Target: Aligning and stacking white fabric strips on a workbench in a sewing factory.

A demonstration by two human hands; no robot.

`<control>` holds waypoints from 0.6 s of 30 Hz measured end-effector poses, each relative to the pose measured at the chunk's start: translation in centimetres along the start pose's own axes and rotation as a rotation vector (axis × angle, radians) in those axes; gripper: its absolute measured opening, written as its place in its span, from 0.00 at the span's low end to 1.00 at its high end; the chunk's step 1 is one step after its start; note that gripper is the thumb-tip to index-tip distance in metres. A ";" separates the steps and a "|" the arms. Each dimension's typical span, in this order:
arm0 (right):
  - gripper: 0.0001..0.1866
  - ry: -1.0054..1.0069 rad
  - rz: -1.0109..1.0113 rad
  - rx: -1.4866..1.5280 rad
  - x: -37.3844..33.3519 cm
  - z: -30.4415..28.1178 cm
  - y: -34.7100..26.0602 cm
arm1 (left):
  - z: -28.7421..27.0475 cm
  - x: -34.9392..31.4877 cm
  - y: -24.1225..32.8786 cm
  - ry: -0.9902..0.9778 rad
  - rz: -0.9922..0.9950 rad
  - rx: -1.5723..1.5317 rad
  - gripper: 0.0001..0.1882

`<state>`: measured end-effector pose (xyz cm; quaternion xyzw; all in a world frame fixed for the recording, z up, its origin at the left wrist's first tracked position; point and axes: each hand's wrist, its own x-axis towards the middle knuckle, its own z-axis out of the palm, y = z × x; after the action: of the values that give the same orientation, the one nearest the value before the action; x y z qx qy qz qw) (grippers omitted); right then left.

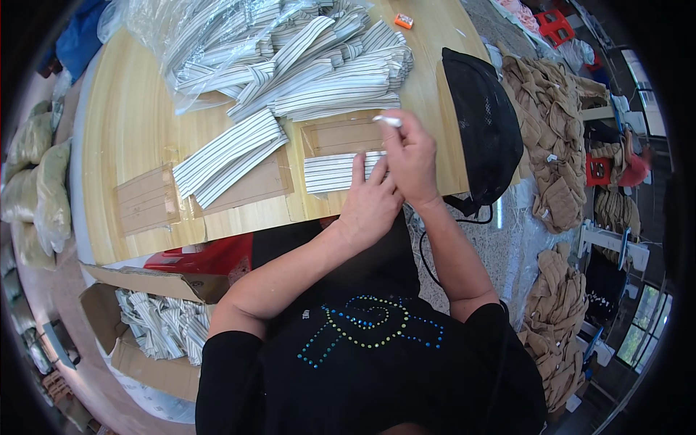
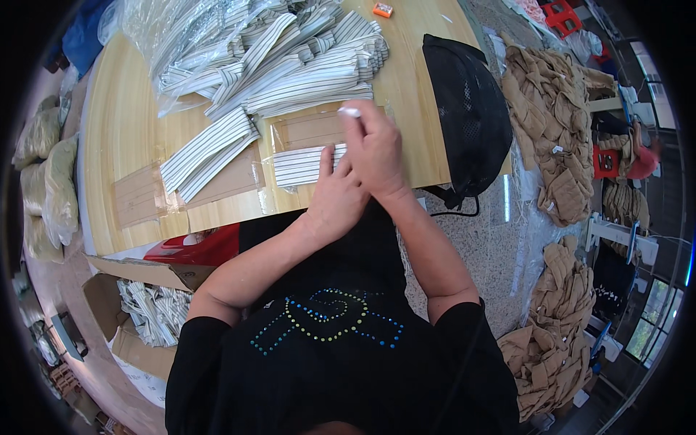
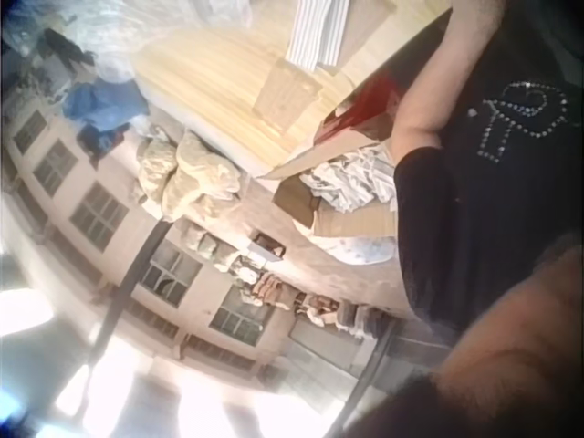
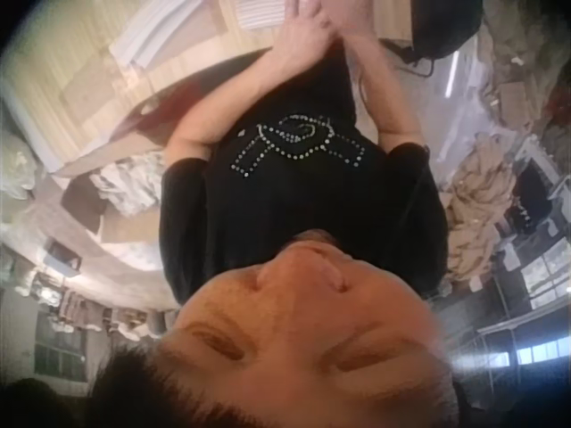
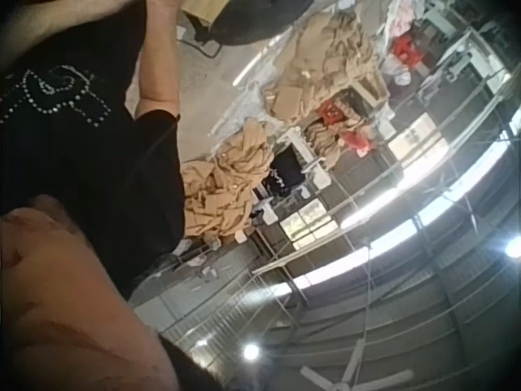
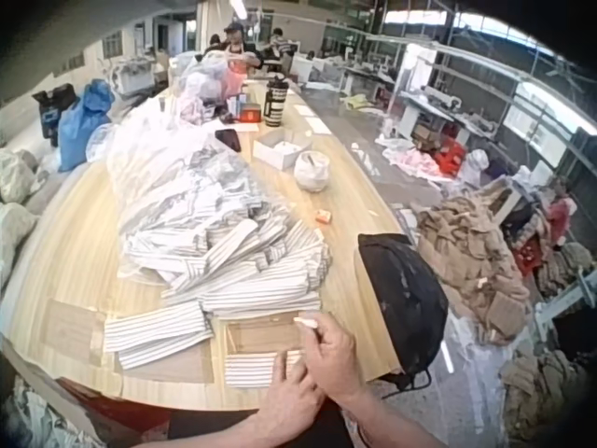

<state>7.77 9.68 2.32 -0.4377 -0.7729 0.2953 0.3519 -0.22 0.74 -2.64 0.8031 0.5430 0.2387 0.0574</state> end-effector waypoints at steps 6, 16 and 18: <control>0.15 0.195 -0.109 -0.013 3.6 -1.5 4.3 | -4.9 0.6 -1.9 0.087 -0.020 -0.098 0.13; 0.18 0.143 -0.327 -0.231 0.2 -2.4 3.0 | -10.7 -1.8 -8.7 0.314 -0.178 0.286 0.12; 0.18 0.125 -0.362 -0.274 -2.5 -3.1 2.5 | -10.4 -1.7 -6.4 0.411 -0.163 0.249 0.13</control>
<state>12.29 9.03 1.50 -0.3529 -0.8485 0.0919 0.3835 -10.77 0.09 3.76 0.6921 0.6314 0.3229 -0.1347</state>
